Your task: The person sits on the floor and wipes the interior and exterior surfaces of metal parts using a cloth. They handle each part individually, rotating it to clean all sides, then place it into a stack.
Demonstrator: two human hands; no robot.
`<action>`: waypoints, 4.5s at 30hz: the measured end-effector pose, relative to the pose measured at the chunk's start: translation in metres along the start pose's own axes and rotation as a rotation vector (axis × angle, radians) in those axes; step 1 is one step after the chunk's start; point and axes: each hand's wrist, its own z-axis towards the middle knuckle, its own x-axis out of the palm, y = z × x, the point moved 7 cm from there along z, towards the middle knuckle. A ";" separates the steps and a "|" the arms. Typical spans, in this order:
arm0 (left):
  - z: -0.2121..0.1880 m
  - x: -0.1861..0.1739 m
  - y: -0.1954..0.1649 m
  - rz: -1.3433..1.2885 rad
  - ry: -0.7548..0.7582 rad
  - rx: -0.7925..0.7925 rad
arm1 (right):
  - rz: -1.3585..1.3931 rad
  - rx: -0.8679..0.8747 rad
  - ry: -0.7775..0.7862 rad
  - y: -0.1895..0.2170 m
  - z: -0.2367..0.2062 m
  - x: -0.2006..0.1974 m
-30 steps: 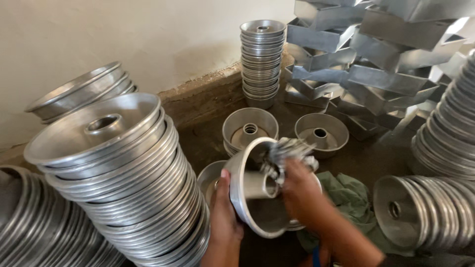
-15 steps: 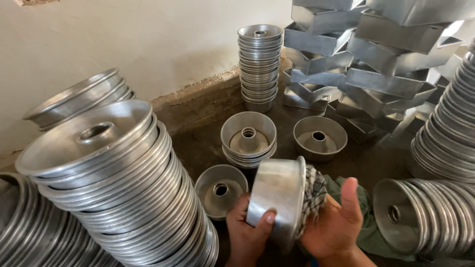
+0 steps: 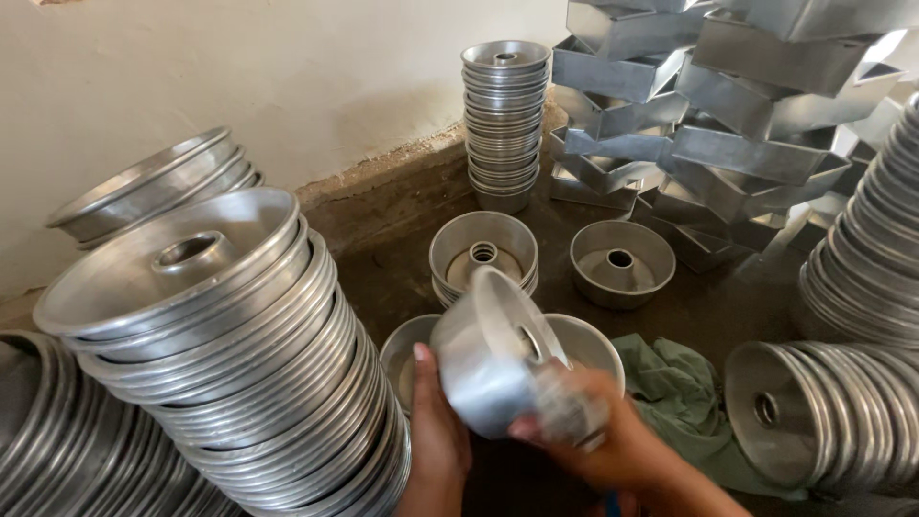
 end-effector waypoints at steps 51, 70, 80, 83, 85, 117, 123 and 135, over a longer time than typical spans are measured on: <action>-0.021 -0.006 0.082 0.608 0.447 0.018 | -0.363 -0.601 -0.593 -0.008 -0.006 -0.031; -0.054 0.032 -0.016 0.581 0.793 0.043 | 0.633 0.343 -0.059 -0.072 0.025 -0.028; -0.042 0.055 -0.043 1.008 0.582 0.350 | 0.640 0.338 -0.602 -0.049 0.022 -0.086; -0.023 0.051 -0.051 1.419 0.409 0.787 | 0.596 0.176 -0.682 -0.045 0.018 -0.128; -0.010 0.045 -0.036 1.600 0.336 0.854 | 0.664 0.147 -0.729 -0.054 0.020 -0.152; 0.028 -0.044 0.063 1.147 -0.114 0.114 | -0.841 0.516 -0.185 -0.132 0.067 -0.149; 0.024 -0.034 0.055 0.865 -0.091 0.053 | -0.544 0.682 -0.296 -0.085 0.040 -0.149; 0.029 -0.039 0.059 0.369 -0.116 -0.230 | -0.266 0.291 -0.178 -0.047 0.031 -0.155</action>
